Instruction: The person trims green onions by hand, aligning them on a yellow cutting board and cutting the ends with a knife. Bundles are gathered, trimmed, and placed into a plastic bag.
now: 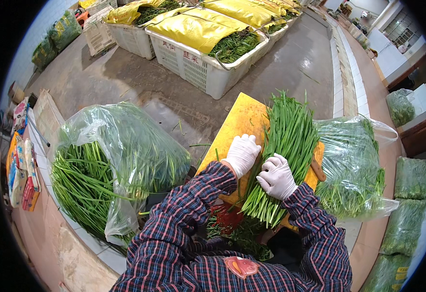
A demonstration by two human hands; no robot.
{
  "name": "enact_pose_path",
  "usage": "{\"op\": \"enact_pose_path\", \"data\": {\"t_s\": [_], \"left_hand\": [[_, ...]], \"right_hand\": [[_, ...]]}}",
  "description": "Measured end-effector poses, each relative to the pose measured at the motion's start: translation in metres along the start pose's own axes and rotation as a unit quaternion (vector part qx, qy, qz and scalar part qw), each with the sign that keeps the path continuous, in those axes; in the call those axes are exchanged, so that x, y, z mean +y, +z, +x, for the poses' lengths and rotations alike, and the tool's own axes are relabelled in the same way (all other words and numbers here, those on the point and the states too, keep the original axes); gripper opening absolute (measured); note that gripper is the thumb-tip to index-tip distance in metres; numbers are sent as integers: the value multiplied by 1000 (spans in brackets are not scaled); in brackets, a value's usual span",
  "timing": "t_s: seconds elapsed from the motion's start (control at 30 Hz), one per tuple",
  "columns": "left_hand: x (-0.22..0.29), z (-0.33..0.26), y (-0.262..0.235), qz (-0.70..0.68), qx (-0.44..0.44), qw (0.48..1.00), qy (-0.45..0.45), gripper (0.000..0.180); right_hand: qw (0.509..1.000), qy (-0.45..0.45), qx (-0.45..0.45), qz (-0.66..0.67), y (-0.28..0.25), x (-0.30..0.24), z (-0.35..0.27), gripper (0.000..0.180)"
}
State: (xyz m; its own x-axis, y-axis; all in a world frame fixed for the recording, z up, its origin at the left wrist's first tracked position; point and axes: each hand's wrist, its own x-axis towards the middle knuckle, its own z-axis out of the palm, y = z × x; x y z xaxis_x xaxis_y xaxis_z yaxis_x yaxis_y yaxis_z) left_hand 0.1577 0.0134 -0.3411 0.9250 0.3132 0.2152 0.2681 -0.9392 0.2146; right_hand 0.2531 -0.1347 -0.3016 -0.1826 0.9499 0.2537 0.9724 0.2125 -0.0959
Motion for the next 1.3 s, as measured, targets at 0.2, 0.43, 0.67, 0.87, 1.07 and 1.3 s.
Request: {"op": "enact_pose_path", "data": {"t_s": [0.2, 0.43, 0.67, 0.87, 1.07, 1.3], "left_hand": [[-9, -4, 3, -30, 59, 996, 64, 10], [-17, -5, -1, 17, 37, 991, 131, 6], [-29, -22, -4, -15, 43, 997, 70, 15], [-10, -7, -2, -51, 1, 997, 52, 26], [-2, -11, -4, -98, -13, 994, 55, 34], [-10, -8, -1, -89, -17, 990, 108, 31]], "right_hand": [[1000, -7, 21, 17, -2, -1, 0, 15], [998, -29, -50, -16, -2, 1, 7, 18], [999, 7, 4, 35, 0, -1, 5, 11], [1000, 8, 2, 28, -4, -1, 0, 14], [1000, 26, 6, 2, 0, -1, -5, 23], [1000, 14, -17, 11, -4, 1, -4, 8]]}}
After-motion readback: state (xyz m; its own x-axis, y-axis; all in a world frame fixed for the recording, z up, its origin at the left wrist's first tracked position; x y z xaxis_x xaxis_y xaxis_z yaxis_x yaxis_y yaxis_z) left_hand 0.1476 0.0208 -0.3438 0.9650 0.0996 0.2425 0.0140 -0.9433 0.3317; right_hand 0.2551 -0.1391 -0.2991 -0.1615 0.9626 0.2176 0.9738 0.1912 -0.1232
